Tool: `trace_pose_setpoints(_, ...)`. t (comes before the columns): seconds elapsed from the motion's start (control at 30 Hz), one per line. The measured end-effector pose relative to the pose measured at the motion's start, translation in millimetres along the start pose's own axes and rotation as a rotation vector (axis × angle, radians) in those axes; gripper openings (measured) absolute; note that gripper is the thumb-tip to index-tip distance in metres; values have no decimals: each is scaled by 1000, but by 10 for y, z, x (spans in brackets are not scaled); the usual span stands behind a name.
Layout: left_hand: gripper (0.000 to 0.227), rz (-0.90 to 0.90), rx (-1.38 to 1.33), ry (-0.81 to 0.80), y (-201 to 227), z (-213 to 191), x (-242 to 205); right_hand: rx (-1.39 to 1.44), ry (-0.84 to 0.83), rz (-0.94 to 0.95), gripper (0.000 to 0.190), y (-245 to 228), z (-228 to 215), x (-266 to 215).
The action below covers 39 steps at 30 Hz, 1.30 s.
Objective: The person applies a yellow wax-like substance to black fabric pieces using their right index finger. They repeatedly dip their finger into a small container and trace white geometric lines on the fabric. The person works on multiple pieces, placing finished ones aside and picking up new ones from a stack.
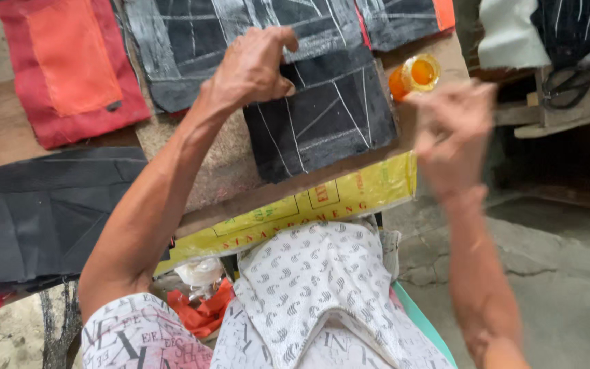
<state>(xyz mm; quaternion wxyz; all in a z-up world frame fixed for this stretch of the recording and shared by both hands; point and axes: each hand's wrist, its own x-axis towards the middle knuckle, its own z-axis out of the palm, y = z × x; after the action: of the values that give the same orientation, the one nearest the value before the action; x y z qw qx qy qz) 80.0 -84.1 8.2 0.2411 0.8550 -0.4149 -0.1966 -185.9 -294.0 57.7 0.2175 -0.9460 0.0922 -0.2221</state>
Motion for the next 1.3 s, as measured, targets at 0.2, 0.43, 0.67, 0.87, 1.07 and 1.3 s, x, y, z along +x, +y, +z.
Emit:
trace_pose_setpoints(0.2,42,7,-50,-15,-46,54,7,-269,-176,-133,39,736,-119,378)
trace_pose_setpoints(0.43,33,5,-92,-58,-157,192,43,-240,-213,-80,29,916,22,434)
trace_pose_setpoints(0.67,44,40,-97,-44,-171,163,37,953,-301,472,61,51,245,-231)
trace_pose_setpoints(0.87,45,39,-91,-36,-153,191,0,1055,-539,653,100,-209,514,-445)
trace_pose_setpoints(1.07,43,45,-83,-14,-121,200,11,839,-591,638,98,-521,620,-509)
trace_pose_setpoints(1.3,44,87,-57,2,-152,218,60,199,-800,147,99,-1269,1192,-611)
